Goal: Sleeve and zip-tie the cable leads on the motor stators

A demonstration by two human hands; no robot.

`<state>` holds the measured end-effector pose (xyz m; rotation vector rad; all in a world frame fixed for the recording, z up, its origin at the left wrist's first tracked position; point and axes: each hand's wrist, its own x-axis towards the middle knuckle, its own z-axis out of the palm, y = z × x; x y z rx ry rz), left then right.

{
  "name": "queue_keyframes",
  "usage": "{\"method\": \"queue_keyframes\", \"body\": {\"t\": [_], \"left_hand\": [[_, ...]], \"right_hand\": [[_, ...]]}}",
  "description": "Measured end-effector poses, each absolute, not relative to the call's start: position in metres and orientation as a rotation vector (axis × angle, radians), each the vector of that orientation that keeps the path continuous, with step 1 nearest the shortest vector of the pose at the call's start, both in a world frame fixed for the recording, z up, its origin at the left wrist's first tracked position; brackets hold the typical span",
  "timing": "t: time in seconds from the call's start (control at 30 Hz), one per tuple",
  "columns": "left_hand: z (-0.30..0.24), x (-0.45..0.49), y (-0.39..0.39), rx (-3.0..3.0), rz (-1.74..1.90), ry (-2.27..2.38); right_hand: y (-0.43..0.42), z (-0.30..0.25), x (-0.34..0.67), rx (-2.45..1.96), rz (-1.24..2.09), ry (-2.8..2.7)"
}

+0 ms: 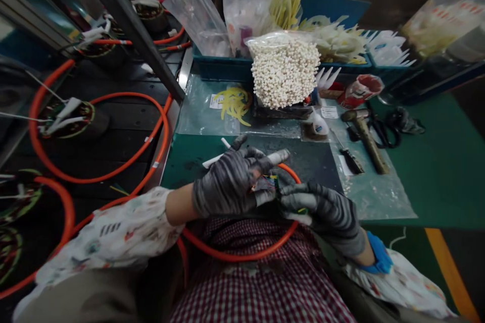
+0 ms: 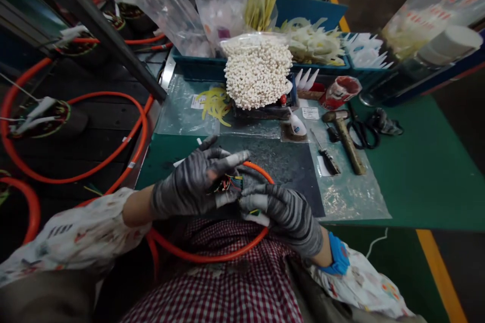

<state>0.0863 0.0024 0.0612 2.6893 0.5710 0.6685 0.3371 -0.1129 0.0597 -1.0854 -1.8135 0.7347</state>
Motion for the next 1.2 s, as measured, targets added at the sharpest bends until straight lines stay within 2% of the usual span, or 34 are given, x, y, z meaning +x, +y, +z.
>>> {"method": "queue_keyframes", "body": {"t": [0.2, 0.33, 0.4, 0.53, 0.63, 0.8, 0.97, 1.2], "left_hand": [[0.05, 0.086, -0.038, 2.839, 0.966, 0.661], [0.052, 0.078, -0.02, 2.654, 0.985, 0.725], [0.06, 0.069, 0.016, 2.516, 0.818, 0.821], [0.068, 0.063, 0.113, 2.247, 0.034, 1.708], [0.055, 0.073, 0.161, 2.217, -0.142, 1.81], [0.038, 0.075, 0.177, 2.181, -0.177, 1.816], [0.045, 0.032, 0.174, 2.06, -0.149, 1.733], [0.06, 0.012, 0.146, 2.271, 0.338, 1.574]], "right_hand": [[-0.108, 0.051, 0.319, -1.193, 0.59, -1.462], [-0.08, 0.038, 0.297, -1.222, 0.605, -1.057], [-0.065, 0.029, 0.285, -1.26, 0.691, -0.977], [-0.051, 0.015, 0.27, -1.215, 0.788, -1.023], [-0.054, 0.009, 0.27, -1.232, 0.698, -1.065], [-0.06, 0.001, 0.275, -1.266, 0.676, -1.104], [-0.059, 0.005, 0.273, -1.175, 0.806, -0.97], [-0.057, 0.015, 0.271, -1.166, 0.947, -0.992]]}}
